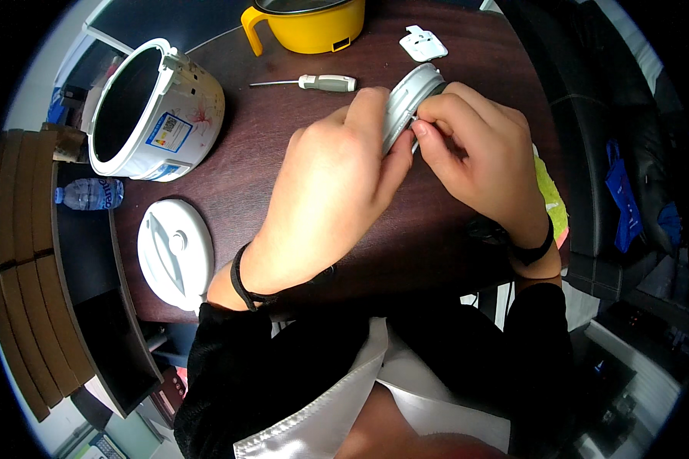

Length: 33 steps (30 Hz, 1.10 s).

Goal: The person manipulates a circular metal steamer tray, repeatedly pressing and prying its rim with fingers and a screwdriver. The person rotates the tray and works on different sections of the rim, occasionally flipping the tray over.

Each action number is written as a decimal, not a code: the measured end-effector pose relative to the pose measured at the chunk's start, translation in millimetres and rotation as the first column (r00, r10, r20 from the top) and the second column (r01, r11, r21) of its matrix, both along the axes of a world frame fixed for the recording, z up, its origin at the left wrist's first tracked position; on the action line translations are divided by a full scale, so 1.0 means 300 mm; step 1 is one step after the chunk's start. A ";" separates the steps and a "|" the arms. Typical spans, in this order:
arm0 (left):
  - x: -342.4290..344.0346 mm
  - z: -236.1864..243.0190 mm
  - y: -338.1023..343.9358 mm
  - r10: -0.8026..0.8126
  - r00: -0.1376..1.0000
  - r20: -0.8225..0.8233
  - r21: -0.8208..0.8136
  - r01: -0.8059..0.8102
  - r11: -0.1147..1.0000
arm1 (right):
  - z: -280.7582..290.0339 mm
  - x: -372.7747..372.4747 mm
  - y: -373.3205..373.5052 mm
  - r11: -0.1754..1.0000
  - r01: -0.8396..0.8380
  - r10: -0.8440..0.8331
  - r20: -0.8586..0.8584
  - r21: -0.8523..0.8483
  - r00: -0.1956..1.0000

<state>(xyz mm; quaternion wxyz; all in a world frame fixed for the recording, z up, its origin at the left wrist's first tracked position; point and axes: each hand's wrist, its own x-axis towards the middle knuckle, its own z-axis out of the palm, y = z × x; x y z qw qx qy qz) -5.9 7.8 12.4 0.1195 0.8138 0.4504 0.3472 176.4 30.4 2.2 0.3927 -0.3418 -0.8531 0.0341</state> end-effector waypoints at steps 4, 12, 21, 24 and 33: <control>0.005 0.009 -0.007 0.007 1.000 -0.005 -0.038 -0.007 0.999 | -0.012 -0.003 0.000 1.000 0.007 -0.007 -0.024 -0.011 1.000; -0.008 0.007 0.008 -0.014 1.000 0.011 -0.038 0.014 0.999 | 0.015 0.004 -0.015 0.999 0.029 -0.029 -0.005 -0.042 1.000; 0.016 0.014 -0.017 0.022 1.000 -0.022 -0.046 -0.022 0.999 | -0.007 -0.001 -0.025 0.999 0.048 -0.048 0.012 -0.006 0.999; 0.016 0.007 -0.015 0.016 1.000 -0.006 -0.019 -0.016 1.000 | -0.013 -0.003 -0.020 0.986 0.001 -0.022 -0.122 -0.169 0.992; 0.012 -0.001 -0.016 0.014 1.000 -0.014 0.003 -0.014 1.000 | 0.002 -0.002 -0.030 0.998 0.039 -0.040 0.025 0.054 0.999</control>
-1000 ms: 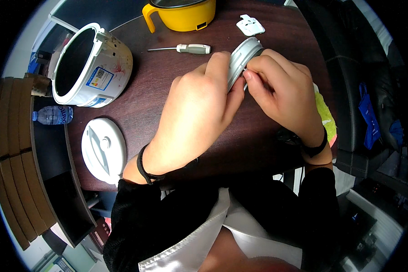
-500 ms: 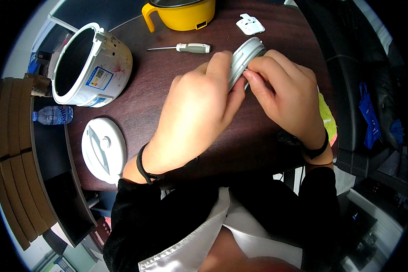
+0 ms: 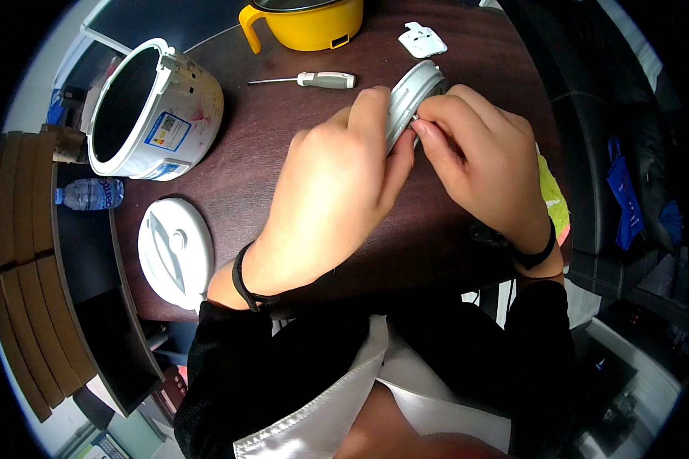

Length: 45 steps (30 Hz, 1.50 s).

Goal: The person manipulates a circular metal steamer tray, repeatedly pressing and prying its rim with fingers and a screwdriver. The person rotates the tray and works on different sections of the rim, occasionally flipping the tray over.

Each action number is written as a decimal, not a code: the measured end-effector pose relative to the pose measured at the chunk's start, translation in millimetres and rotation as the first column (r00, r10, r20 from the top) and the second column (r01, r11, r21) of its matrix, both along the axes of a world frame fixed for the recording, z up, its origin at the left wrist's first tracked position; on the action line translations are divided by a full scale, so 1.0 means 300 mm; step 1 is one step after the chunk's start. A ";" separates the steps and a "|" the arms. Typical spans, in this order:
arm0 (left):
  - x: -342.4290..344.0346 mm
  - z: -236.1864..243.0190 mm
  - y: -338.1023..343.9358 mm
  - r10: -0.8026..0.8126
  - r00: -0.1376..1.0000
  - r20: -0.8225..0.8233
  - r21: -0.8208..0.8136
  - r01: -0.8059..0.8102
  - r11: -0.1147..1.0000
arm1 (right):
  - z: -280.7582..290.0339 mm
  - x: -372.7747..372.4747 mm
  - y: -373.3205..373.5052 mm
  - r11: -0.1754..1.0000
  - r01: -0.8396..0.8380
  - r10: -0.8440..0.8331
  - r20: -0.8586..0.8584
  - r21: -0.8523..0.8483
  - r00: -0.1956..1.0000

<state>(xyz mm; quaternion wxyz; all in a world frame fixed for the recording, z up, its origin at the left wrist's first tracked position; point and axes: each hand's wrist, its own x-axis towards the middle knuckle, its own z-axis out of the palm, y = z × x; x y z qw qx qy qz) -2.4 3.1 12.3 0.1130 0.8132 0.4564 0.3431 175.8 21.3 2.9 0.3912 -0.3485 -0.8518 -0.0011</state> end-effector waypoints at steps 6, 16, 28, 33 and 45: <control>-0.001 0.002 0.001 -0.002 0.999 -0.042 0.043 0.004 0.999 | -0.021 -0.020 -0.012 0.976 -0.011 -0.024 -0.157 -0.219 0.987; -0.004 0.001 0.000 -0.029 1.000 -0.006 0.017 0.029 0.999 | 0.001 -0.007 -0.035 0.961 0.042 -0.089 -0.163 -0.272 0.983; 0.009 0.002 -0.013 0.020 0.999 -0.048 0.034 -0.019 0.999 | -0.026 -0.032 -0.035 0.994 0.098 -0.102 -0.076 -0.057 0.992; 0.007 -0.001 -0.005 0.024 0.999 -0.037 0.041 -0.023 0.999 | -0.037 -0.043 -0.025 0.977 0.049 -0.096 -0.218 -0.208 0.971; -0.047 0.037 0.033 0.073 0.997 0.016 -0.156 -0.069 0.985 | -0.049 0.133 0.170 0.930 0.109 -0.168 -0.143 -0.351 0.975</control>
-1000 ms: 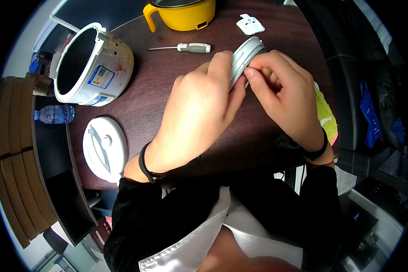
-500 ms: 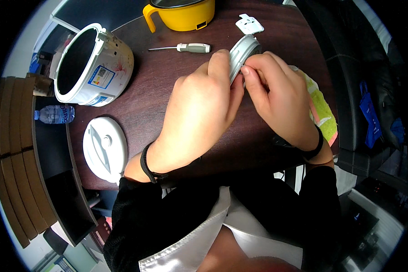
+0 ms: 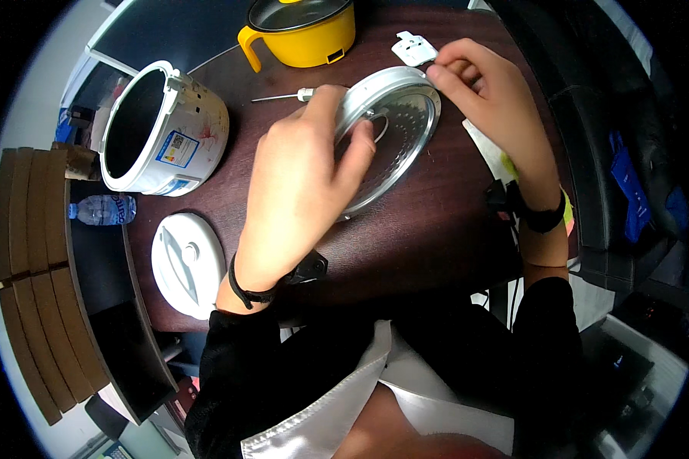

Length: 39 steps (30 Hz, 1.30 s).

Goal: The person manipulates a circular metal steamer tray, repeatedly pressing and prying its rim with fingers and a screwdriver. The person rotates the tray and works on different sections of the rim, occasionally flipping the tray over.

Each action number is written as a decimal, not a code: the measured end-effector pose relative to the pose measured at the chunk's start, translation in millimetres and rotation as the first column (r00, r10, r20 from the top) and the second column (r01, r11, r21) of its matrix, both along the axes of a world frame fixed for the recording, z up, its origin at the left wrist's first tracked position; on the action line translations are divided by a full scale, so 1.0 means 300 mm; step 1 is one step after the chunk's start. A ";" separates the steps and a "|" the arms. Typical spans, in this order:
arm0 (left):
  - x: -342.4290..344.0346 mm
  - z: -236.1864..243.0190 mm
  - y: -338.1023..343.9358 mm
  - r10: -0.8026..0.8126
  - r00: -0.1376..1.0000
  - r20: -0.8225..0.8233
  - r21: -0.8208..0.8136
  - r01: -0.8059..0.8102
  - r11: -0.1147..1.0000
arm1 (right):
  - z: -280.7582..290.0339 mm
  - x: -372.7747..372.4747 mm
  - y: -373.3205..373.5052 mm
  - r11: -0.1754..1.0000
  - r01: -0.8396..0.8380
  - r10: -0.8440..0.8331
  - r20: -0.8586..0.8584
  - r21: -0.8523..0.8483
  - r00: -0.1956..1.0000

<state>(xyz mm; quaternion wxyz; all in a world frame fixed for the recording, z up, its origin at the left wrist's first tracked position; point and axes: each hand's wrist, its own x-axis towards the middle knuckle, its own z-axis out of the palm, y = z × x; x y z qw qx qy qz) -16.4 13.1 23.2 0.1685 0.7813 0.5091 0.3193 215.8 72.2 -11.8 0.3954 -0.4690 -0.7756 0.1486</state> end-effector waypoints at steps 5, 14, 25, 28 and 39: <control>-0.029 0.009 0.017 -0.029 0.999 0.017 -0.048 0.029 0.998 | -0.065 0.100 0.072 0.923 -0.314 0.348 0.135 -0.223 0.928; -0.063 0.003 0.050 -0.033 0.998 0.060 -0.011 0.034 0.999 | -0.054 0.060 0.100 0.841 -0.383 0.429 0.040 -0.382 0.902; -0.089 0.001 0.090 -0.008 0.998 0.057 -0.064 0.012 0.998 | -0.038 -0.017 0.060 0.950 -0.304 0.310 -0.114 0.068 0.944; -0.087 -0.002 0.103 -0.038 0.996 0.084 -0.065 0.043 0.997 | -0.021 -0.036 0.036 0.953 -0.282 0.291 -0.080 0.110 0.953; -0.076 -0.037 0.126 -0.051 0.999 -0.017 0.086 0.052 0.995 | -0.031 -0.061 0.021 0.969 -0.218 0.232 -0.116 0.119 0.966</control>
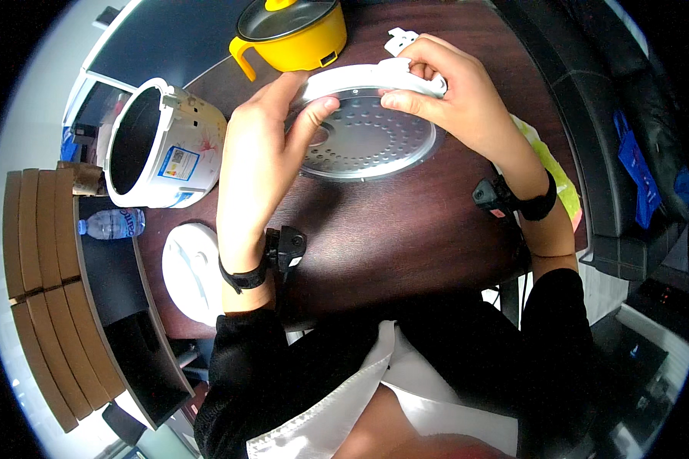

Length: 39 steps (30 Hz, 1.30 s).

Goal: The person manipulates a circular metal steamer tray, repeatedly pressing and prying its rim with fingers and a screwdriver. The person rotates the tray and works on different sections of the rim, occasionally flipping the tray over.

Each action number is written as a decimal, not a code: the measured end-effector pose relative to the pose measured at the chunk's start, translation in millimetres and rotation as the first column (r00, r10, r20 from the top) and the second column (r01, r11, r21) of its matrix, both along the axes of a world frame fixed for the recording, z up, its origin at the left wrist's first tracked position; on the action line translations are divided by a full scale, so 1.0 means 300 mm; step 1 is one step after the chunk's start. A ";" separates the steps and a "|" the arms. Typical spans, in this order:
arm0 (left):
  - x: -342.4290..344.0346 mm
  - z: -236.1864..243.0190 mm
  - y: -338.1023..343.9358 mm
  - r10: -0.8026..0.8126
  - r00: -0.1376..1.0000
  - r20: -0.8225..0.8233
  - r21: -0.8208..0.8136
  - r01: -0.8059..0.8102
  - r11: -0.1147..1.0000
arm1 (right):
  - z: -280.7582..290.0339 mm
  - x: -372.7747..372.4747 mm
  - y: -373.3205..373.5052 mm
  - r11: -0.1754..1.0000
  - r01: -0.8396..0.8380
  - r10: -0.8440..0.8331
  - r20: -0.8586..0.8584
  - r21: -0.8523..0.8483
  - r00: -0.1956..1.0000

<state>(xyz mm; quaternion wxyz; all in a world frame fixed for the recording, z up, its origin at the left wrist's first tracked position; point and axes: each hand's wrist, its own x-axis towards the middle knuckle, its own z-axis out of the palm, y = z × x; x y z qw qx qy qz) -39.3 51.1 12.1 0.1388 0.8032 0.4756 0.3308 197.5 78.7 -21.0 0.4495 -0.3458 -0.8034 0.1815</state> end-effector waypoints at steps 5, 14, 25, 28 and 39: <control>-0.001 0.010 -0.006 0.013 0.999 0.037 -0.063 -0.010 0.998 | 0.002 -0.005 0.004 0.998 0.016 -0.018 0.025 0.063 1.000; -0.036 0.021 -0.006 -0.178 0.981 0.078 -0.061 0.183 0.981 | 0.016 -0.041 -0.049 0.998 -0.040 0.037 0.050 0.057 0.998; -0.198 0.094 -0.023 -0.119 0.992 -0.052 -0.259 0.102 0.961 | -0.121 0.175 0.191 0.945 0.233 -0.139 0.362 -0.229 0.922; -0.176 0.099 -0.018 -0.085 0.993 -0.084 -0.248 0.062 0.967 | -0.237 0.186 0.231 0.935 0.239 -0.119 0.400 -0.264 0.909; -0.151 0.099 -0.012 -0.046 0.993 -0.112 -0.180 0.026 0.983 | -0.370 0.180 0.304 0.900 0.257 -0.103 0.401 -0.351 0.910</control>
